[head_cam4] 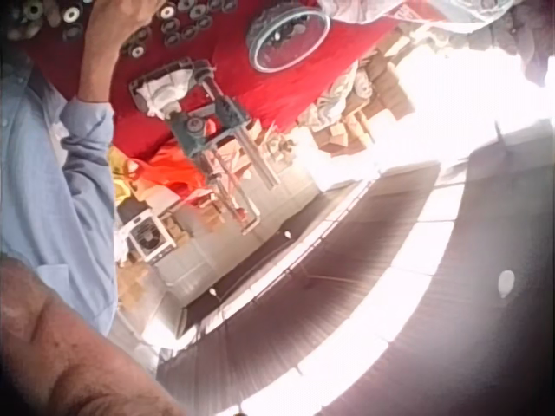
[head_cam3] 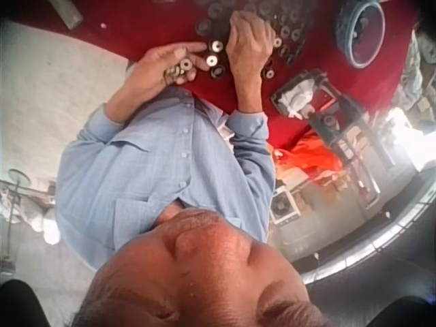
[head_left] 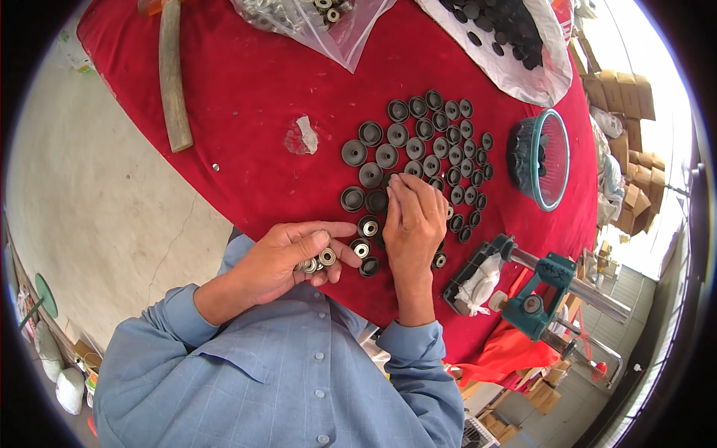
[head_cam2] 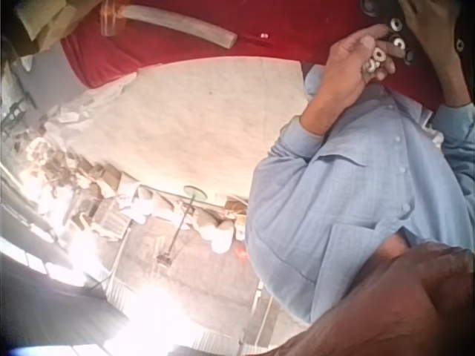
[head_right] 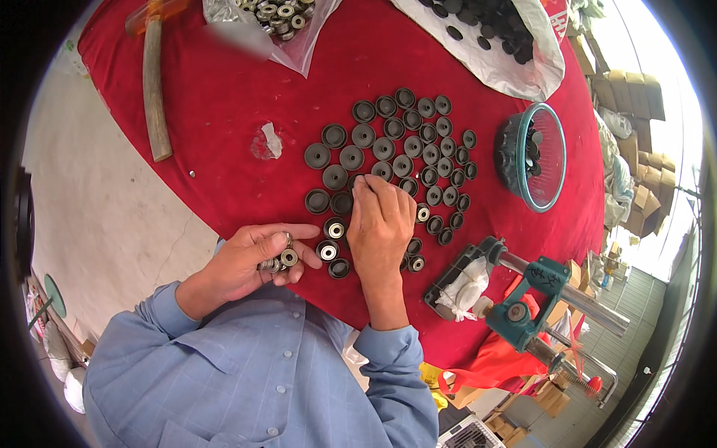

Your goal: The person sorts dark circular discs on a red table and then inserts small metal rings into them one by one. The person arranges the discs in rows and places the metal rings into the center of each disc, creating a pile of assembled components.

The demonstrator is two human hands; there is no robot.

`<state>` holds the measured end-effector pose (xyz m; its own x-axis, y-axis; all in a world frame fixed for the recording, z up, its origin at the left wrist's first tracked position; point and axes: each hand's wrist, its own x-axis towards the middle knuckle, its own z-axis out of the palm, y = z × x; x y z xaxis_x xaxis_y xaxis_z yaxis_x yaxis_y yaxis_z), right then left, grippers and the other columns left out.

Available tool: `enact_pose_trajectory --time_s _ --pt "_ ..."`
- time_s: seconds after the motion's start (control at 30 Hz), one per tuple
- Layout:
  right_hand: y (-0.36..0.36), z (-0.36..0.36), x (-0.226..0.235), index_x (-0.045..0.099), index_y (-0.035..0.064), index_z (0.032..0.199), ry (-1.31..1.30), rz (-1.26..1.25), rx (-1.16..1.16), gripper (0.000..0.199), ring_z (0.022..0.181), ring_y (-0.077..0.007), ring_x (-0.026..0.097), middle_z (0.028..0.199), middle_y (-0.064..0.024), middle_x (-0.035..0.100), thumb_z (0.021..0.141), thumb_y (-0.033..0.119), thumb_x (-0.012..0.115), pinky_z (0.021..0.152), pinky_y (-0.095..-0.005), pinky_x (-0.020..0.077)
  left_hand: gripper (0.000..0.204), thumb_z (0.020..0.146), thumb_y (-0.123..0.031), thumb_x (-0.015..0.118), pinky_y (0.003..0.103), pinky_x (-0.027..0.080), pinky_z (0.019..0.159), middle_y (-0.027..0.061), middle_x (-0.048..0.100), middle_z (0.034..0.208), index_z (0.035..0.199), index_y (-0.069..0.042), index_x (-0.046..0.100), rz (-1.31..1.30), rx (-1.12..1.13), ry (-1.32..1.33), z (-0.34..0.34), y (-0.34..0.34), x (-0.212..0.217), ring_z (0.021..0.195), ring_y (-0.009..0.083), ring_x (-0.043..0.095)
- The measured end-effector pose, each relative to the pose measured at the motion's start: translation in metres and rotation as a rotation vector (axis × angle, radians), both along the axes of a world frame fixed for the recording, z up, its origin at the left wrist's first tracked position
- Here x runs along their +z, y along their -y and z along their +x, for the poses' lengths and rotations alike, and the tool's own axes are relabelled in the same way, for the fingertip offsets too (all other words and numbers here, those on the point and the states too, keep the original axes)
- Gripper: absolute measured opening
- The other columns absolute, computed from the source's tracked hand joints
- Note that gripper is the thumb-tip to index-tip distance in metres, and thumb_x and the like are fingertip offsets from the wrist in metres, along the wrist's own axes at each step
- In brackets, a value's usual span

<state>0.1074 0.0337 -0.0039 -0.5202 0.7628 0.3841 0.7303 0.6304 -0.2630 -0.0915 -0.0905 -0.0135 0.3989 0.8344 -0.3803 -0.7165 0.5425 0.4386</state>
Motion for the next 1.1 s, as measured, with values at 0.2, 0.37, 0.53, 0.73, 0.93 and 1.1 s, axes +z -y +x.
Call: enact_pose_trajectory --time_s 0.2,0.37,0.53,0.73,0.93,1.1 --pt "0.026 0.003 -0.001 0.077 0.005 0.126 0.164 0.059 -0.063 0.039 0.112 -0.025 0.067 0.124 -0.0055 0.072 0.089 0.001 0.067 0.098 -0.0434 0.0449 0.053 0.118 -0.024 0.042 0.035 0.058 0.086 0.0268 0.07 0.133 0.158 0.01 0.04 -0.082 0.056 0.08 0.002 -0.003 0.001 0.107 0.025 0.071" --pt "0.024 0.0 0.014 0.075 0.0064 0.129 0.252 0.056 -0.06 0.042 0.115 -0.0252 0.067 0.126 -0.0061 0.072 0.088 0.001 0.065 0.101 -0.0407 0.0426 0.052 0.115 -0.015 0.039 0.043 0.058 0.104 0.0295 0.064 0.141 0.16 0.01 0.037 -0.12 0.064 0.106 0.002 -0.007 0.006 0.124 0.0343 0.069" --pt "0.014 0.005 0.032 0.073 0.0059 0.127 -0.022 -0.16 -0.054 0.036 0.113 -0.0279 0.066 0.124 -0.008 0.07 0.092 0.002 0.067 0.098 -0.0438 0.045 0.053 0.11 -0.007 0.039 0.047 0.055 0.111 0.0294 0.058 0.149 0.16 0.011 0.037 -0.113 0.068 0.137 -0.001 -0.008 0.01 0.133 0.0372 0.064" --pt "0.053 -0.017 0.046 0.075 0.0054 0.122 -0.125 -0.48 0.234 0.034 0.1 -0.0284 0.069 0.113 -0.0098 0.069 0.088 0.002 0.076 0.09 -0.0407 0.0509 0.053 0.106 -0.005 0.04 0.049 0.05 0.119 0.0238 0.057 0.15 0.156 0.011 0.042 -0.117 0.113 0.124 0.004 -0.001 0.007 0.138 0.0315 0.06" --pt "0.054 -0.022 0.039 0.072 0.0067 0.105 -0.123 -0.437 0.314 0.02 0.096 -0.0287 0.069 0.108 -0.0078 0.07 0.087 0.004 0.078 0.086 -0.0422 0.0504 0.052 0.105 -0.003 0.04 0.048 0.049 0.121 0.0218 0.057 0.149 0.155 0.01 0.045 -0.059 0.067 0.155 -0.001 -0.002 0.002 0.138 0.0292 0.06" --pt "0.034 -0.022 0.033 0.071 0.008 0.104 -0.251 -0.381 0.26 0.024 0.095 -0.029 0.071 0.101 -0.0075 0.074 0.083 0.003 0.081 0.083 -0.0413 0.0525 0.053 0.104 -0.004 0.041 0.048 0.051 0.119 0.028 0.056 0.152 0.155 0.012 0.043 -0.163 0.113 0.128 0.001 -0.002 0.007 0.141 0.0338 0.059"
